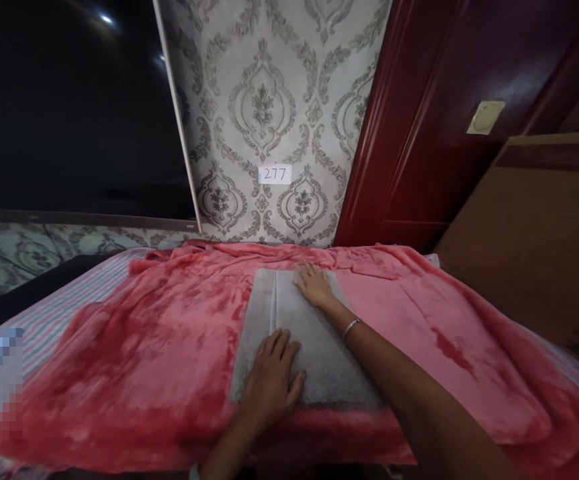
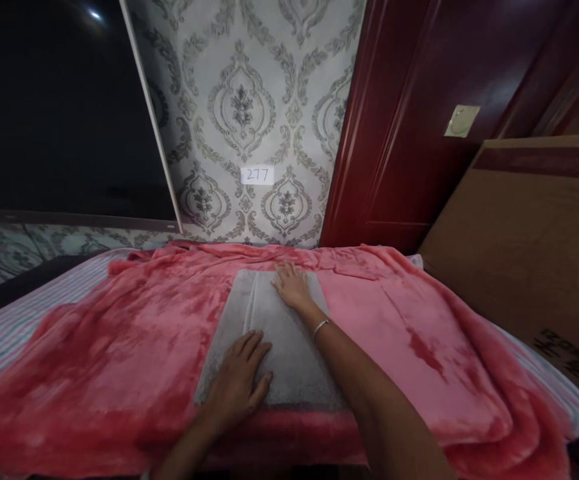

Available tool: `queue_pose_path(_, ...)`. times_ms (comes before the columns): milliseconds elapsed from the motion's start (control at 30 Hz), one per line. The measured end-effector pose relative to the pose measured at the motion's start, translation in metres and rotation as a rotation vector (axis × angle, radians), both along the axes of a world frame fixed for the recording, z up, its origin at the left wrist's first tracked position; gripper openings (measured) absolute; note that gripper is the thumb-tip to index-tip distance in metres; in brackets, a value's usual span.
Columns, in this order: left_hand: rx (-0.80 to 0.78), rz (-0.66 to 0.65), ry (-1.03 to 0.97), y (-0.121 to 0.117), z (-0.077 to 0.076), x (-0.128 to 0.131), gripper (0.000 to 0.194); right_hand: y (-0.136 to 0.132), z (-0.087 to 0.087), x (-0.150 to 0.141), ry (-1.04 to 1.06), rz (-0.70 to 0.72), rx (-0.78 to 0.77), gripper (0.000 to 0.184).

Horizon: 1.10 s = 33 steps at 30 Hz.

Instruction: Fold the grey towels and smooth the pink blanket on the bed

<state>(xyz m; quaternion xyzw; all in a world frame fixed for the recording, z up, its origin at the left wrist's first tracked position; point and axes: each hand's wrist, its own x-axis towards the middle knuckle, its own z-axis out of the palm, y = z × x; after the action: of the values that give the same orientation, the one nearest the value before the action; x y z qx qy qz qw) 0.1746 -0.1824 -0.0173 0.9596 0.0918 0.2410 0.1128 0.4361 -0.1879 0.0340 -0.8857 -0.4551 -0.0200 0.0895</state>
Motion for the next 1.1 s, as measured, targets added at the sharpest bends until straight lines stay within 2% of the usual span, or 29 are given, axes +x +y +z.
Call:
queue_pose_path(133, 0.017, -0.014, -0.035, 0.002, -0.005, 0.002, 0.047, -0.043, -0.010, 0.006, 0.038, 0.000, -0.082, 0.064)
queue_pose_path(233, 0.033, -0.014, -0.072, 0.004, -0.009, 0.004, 0.046, -0.056, -0.016, 0.012, 0.071, 0.041, -0.141, 0.063)
queue_pose_path(567, 0.017, -0.017, -0.073, 0.003, -0.009, 0.002, 0.048, -0.025, -0.015, 0.042, 0.135, -0.008, -0.118, 0.066)
queue_pose_path(767, 0.036, -0.025, -0.072, 0.004, -0.011, 0.001, 0.048, -0.017, -0.017, 0.055, 0.138, -0.017, -0.129, 0.070)
queue_pose_path(1100, 0.021, -0.025, -0.051, 0.004, -0.010, 0.000, 0.050, -0.014, -0.020, 0.057, 0.152, -0.040, -0.081, 0.068)
